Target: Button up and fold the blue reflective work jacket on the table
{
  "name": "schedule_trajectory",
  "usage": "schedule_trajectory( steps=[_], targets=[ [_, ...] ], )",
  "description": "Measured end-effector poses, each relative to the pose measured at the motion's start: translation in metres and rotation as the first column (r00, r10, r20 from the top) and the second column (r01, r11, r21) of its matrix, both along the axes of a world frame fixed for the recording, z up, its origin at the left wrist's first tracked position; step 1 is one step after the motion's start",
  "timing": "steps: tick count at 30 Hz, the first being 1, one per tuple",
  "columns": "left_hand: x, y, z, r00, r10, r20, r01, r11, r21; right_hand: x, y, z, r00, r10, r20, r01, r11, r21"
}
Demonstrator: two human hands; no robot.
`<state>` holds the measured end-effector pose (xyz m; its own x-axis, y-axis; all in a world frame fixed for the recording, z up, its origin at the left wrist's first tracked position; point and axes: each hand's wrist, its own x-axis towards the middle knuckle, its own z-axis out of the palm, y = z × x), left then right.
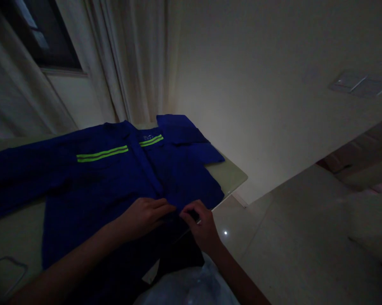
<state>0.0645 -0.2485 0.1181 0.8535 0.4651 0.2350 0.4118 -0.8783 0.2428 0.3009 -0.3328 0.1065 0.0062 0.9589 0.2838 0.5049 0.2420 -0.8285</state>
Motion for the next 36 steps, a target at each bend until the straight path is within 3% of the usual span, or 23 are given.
schedule_trajectory(
  steps=[4,9,28,36],
  targets=[
    [0.0,-0.003,0.013,0.998,0.006,0.056,0.004,0.983,-0.183,-0.004,0.008,0.002,0.999,0.031,-0.035,-0.033,0.999,-0.041],
    [-0.001,-0.001,0.012,0.999,0.028,0.037,-0.018,0.967,-0.254,-0.004,0.013,0.01,0.996,0.081,-0.043,-0.085,0.991,-0.103],
    [0.005,-0.005,0.004,0.999,-0.023,-0.024,0.02,0.992,-0.122,-0.005,0.011,0.0,0.995,0.08,-0.063,-0.09,0.979,-0.183],
    [0.013,-0.014,-0.01,0.993,-0.005,0.119,0.007,1.0,-0.017,-0.002,0.007,-0.006,0.997,0.077,-0.024,-0.08,0.986,-0.146]
  ],
)
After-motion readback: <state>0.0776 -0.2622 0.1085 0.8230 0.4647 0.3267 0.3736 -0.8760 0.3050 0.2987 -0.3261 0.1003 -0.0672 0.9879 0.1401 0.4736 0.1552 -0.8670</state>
